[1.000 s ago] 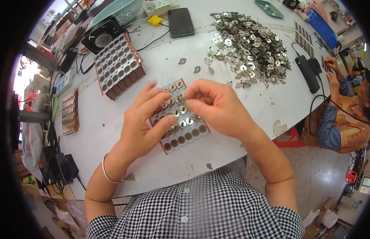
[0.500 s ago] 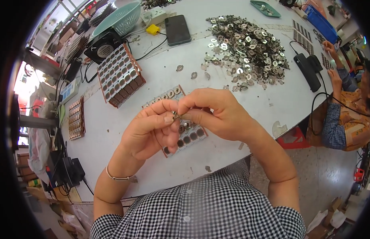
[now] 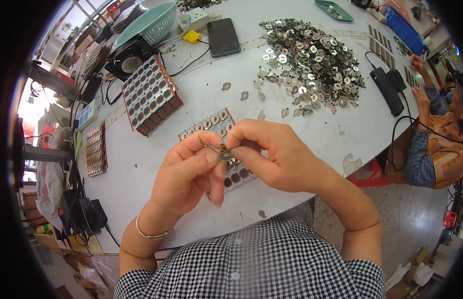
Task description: Placing small metal components into a grid on a board.
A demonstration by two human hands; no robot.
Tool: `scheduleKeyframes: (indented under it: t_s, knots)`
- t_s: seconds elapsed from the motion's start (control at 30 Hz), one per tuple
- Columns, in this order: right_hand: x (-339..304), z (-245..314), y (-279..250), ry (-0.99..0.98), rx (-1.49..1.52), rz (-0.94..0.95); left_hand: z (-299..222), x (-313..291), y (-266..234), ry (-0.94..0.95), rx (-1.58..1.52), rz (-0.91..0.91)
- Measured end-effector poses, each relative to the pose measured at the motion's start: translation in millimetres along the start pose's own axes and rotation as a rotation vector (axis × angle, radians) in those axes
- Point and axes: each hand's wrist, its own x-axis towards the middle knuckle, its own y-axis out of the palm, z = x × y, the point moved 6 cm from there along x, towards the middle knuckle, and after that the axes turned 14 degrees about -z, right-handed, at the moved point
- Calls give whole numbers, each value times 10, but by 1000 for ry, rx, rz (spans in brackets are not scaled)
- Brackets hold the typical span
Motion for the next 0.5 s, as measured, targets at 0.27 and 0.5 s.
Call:
scheduleKeyframes:
  t_s: [0.27, 0.5]
  knots:
    - [7, -121, 33, 229, -83, -126, -206, -26, 4, 1063, 1114, -325]
    - [57, -70, 55, 129, -201, -119, -291, -39, 44, 1318, 1327, -317]
